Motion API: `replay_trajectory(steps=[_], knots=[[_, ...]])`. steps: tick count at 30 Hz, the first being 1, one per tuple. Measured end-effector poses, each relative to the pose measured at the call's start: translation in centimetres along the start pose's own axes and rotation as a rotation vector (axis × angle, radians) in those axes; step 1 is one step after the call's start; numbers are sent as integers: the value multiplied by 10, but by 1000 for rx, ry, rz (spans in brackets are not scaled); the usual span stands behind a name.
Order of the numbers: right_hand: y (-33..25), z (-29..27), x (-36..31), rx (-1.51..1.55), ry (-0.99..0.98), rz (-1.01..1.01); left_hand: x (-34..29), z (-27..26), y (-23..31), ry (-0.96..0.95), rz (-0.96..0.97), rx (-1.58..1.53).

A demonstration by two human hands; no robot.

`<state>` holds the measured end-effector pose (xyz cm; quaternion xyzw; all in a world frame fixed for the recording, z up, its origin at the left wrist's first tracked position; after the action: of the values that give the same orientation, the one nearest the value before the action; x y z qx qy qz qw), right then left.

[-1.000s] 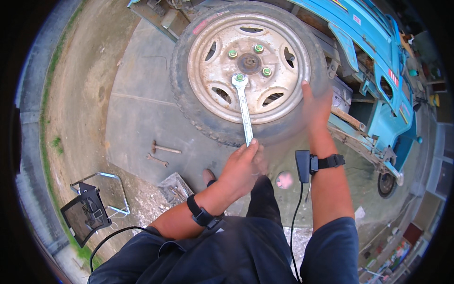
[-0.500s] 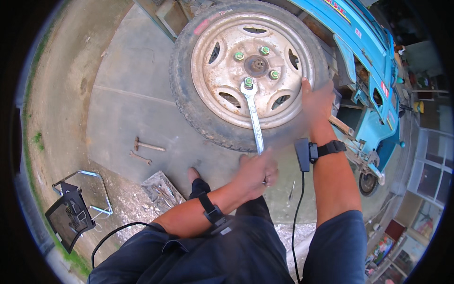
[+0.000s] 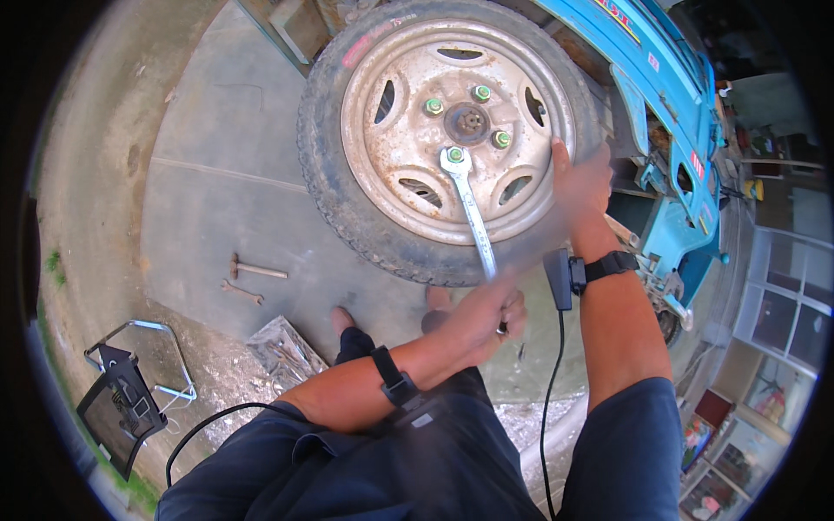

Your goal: The person uses a large open-ended wrench to tighten several bolts on the wheel of a blue vehicle.

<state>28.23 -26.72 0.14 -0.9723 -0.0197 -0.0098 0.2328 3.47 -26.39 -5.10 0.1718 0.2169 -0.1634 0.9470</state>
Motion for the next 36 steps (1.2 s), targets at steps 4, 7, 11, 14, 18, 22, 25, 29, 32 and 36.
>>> replay_trajectory(steps=[4, 7, 11, 14, 18, 22, 25, 29, 32, 36], knots=[[-2, -1, 0, 23, -3, 10, -5, 5, -2, -42, -53, -21], [2, 2, 5, 80, -14, -11, -5, 9, -4, -48, -63, -3], [14, -1, 10, 51, 45, -38, -12, 15, 2, -72, -79, -42], [12, -3, 11, 50, 51, -108, -31, 6, 3, -33, -135, -57], [21, 1, 1, 37, 30, 3, -41, -8, 4, -6, -158, 14], [7, -5, -12, 110, 43, -6, -37, -10, 13, 4, -64, 37], [12, -4, -9, 142, 72, -81, -37, -8, 16, 1, -41, 37], [19, 4, -5, 182, 39, -58, -35, 3, 17, -41, -23, -26], [15, -1, -10, 192, 0, 12, -29, 8, 14, -93, 15, -56], [14, -6, -9, 189, -13, 40, -24, 12, 10, -132, 20, -68]])
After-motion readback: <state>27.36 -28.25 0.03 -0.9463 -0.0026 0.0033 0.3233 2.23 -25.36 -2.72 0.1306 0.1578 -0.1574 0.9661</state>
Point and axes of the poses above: each hand's wrist, its own x-axis towards the middle knuckle, its own z-axis out of the palm, y = z × x, the point moved 9 cm from there along x, towards the middle knuckle, and after that the axes turned 14 degrees about x, right-handed, at the moved point
